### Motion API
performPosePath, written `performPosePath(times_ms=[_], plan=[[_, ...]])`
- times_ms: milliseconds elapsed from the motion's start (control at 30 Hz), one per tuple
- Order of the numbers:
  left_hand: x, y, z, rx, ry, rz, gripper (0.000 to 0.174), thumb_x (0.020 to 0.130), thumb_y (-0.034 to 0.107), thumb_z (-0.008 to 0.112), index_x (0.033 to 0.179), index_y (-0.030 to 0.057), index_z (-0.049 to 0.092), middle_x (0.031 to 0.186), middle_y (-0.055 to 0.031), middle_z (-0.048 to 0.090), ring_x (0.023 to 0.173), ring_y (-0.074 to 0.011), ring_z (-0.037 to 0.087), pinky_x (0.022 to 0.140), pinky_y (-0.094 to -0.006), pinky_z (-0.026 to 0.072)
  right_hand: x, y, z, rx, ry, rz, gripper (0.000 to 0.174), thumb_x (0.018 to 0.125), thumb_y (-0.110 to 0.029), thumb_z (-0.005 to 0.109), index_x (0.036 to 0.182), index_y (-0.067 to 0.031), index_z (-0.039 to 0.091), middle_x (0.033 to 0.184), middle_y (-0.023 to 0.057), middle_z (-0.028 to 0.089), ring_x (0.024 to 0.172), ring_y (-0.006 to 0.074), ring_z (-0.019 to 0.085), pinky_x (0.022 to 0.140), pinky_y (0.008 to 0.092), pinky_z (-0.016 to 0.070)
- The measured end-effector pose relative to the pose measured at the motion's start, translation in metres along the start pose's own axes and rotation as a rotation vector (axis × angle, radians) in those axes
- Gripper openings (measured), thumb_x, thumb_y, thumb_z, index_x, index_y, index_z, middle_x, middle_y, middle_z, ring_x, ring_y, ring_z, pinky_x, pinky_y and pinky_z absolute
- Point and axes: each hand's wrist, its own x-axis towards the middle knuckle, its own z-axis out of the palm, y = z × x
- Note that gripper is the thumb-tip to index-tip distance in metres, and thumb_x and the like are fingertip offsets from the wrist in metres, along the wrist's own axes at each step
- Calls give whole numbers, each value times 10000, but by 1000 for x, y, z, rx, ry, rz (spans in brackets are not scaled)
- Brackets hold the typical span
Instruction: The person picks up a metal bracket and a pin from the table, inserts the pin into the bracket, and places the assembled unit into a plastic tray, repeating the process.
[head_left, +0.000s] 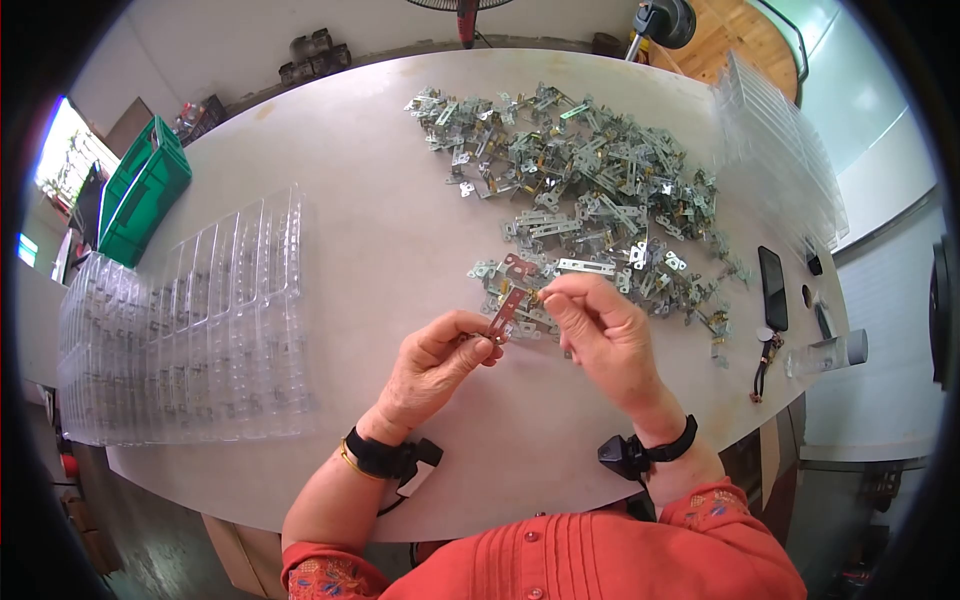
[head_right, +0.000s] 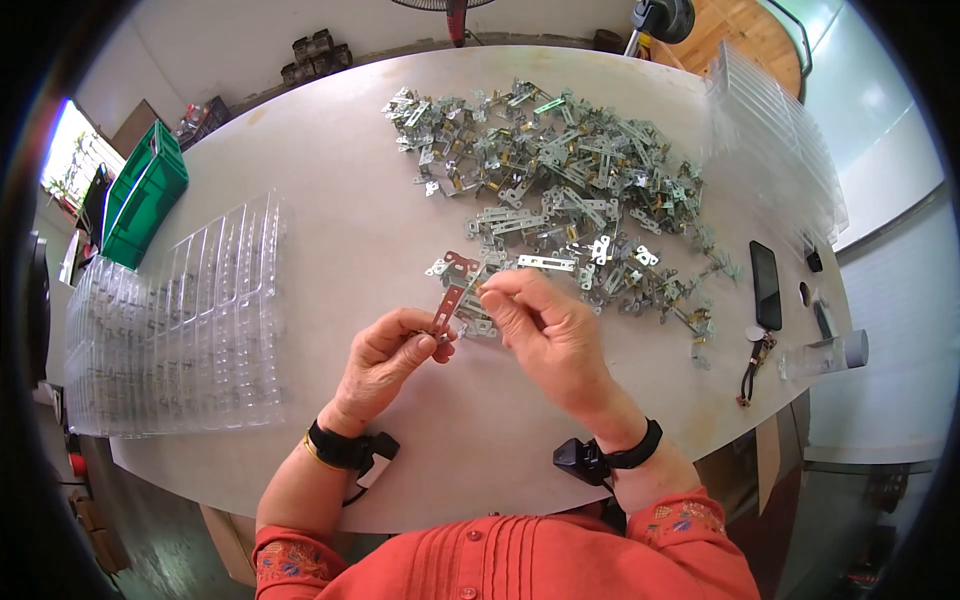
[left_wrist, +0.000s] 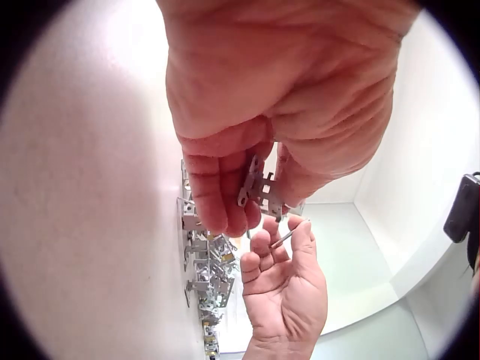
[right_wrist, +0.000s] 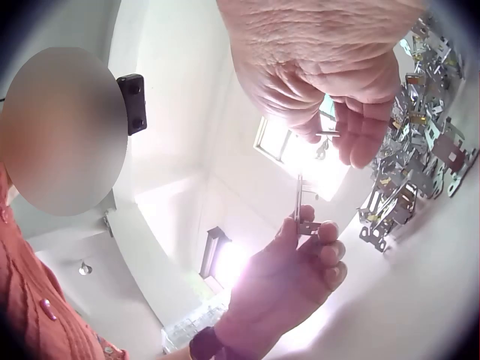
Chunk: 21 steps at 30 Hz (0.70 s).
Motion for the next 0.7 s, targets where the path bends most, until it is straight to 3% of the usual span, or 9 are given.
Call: performPosePath(times_ms=[167,333,567,700], plan=[[0,-2,-2,18,36,17,196,1012,106,630,1171,-8,637,1124,-72,685,989,-143,656,904,-318,541,-5,-1,9,-121,-99,-69,89,1007,-120,644,1060,-53,671,758,-9,626,645,69,482,584,248,426],[0,-1,-2,41,59,-9,197,1003,84,639,1177,-8,625,1125,-64,682,990,-137,654,908,-312,538,-6,-5,13,-245,-111,-41,97,975,-70,645,1064,-37,658,747,78,625,649,109,550,596,288,460],[0,1,1,53,97,-16,190,972,27,666,1149,-5,607,1076,-35,660,977,-111,638,904,-279,528,-7,-5,15,-204,-77,3,88,964,-57,646,1047,-26,651,723,100,629,607,142,564,573,302,460],[0,0,-1,126,101,-25,196,959,3,676,1143,2,609,1068,-25,653,980,-88,619,897,-260,520,-7,-3,17,-272,-81,-85,74,957,-59,651,1023,-28,640,728,121,636,580,198,578,560,319,460]])
